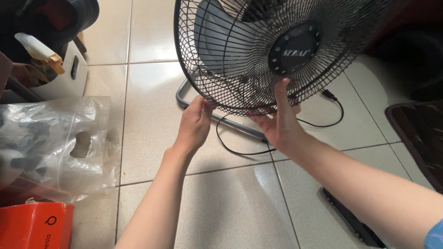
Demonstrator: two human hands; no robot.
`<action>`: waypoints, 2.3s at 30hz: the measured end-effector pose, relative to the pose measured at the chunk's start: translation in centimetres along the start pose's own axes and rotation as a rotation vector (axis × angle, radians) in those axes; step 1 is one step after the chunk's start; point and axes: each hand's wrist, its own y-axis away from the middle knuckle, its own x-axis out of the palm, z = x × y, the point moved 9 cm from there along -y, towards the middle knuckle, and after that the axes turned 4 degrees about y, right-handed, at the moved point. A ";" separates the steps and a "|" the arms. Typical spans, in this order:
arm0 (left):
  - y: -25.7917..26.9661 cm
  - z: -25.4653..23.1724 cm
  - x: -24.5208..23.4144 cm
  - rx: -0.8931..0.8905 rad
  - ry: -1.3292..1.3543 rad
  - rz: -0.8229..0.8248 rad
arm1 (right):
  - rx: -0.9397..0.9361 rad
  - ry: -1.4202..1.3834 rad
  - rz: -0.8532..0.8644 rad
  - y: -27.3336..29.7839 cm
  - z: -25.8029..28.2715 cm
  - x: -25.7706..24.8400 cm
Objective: The person disassembles a standing electric fan. They remove the front grille, then use a screwdriver to detach the fan blades from the motor hub. Finally, they remove the rear grille and the central motor housing cover.
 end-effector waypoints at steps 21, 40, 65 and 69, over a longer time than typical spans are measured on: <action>-0.6 7.1 3.8 -0.546 0.785 0.197 | 0.070 -0.793 -0.053 -0.5 -3.6 5.8; -0.1 2.1 2.6 0.027 0.221 0.053 | 0.170 -0.631 -0.296 -0.6 -4.4 2.5; 1.6 -8.1 2.6 -0.632 0.688 -0.506 | -0.314 0.269 -0.693 -0.6 11.9 -8.3; 0.7 -9.4 1.0 -0.583 0.647 -0.544 | -0.489 0.297 -0.417 -0.8 16.2 -7.4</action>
